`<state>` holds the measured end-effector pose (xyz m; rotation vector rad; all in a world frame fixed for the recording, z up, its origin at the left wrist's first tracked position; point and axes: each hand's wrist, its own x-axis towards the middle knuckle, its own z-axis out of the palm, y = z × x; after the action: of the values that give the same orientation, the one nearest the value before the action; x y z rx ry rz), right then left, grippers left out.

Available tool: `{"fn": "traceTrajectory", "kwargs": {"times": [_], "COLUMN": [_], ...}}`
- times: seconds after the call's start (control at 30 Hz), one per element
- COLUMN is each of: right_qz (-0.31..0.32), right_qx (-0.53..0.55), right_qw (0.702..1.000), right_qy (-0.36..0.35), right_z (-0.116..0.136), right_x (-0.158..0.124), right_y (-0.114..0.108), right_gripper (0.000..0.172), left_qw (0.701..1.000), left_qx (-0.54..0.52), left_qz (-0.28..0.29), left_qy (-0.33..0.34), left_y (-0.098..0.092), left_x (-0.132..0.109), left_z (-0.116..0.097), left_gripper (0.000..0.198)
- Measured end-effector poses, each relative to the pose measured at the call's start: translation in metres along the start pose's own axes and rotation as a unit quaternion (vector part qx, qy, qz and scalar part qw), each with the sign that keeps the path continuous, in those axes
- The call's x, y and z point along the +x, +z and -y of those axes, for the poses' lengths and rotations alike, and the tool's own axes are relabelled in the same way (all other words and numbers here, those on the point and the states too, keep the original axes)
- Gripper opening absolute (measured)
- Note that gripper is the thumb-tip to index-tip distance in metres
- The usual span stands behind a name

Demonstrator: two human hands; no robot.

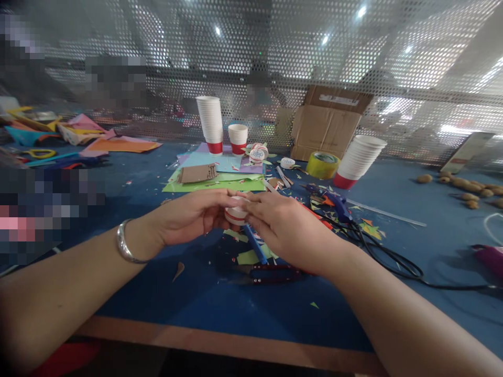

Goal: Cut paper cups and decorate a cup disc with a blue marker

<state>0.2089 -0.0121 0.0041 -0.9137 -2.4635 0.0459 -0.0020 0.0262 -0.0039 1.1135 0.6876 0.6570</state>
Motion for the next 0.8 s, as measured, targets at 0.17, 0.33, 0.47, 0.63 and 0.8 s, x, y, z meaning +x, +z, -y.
{"fn": "traceTrajectory", "kwargs": {"times": [0.17, 0.33, 0.47, 0.63, 0.8], "right_qz": [0.004, 0.005, 0.0, -0.012, -0.029], "right_qx": [-0.006, -0.009, -0.025, -0.023, 0.028], "right_qw": [1.0, 1.0, 1.0, 0.999, 0.999], "right_qy": [0.002, 0.005, -0.009, -0.018, 0.03], "right_z": [0.003, 0.0028, 0.0032, 0.002, 0.0], "right_x": [-0.0005, -0.002, -0.0023, -0.003, -0.0009], "right_y": [-0.0009, -0.0011, 0.0005, 0.0025, 0.0003], "right_gripper": [0.036, 0.037, 0.037, 0.039, 0.04], "left_qw": [1.0, 0.999, 0.999, 0.998, 0.989], "left_qx": [-0.012, -0.018, -0.007, 0.021, 0.118], "left_qz": [-0.021, -0.03, -0.036, -0.064, -0.082], "left_qy": [-0.003, 0.0, -0.004, 0.008, 0.047], "left_y": [0.0012, 0.0037, 0.0037, 0.0037, 0.0036], "left_x": [-0.0003, -0.0014, -0.0017, -0.0026, -0.0035], "left_z": [-0.001, -0.0035, -0.0047, -0.0058, -0.0055], "left_gripper": [0.013, 0.011, 0.009, 0.023, 0.046]}}
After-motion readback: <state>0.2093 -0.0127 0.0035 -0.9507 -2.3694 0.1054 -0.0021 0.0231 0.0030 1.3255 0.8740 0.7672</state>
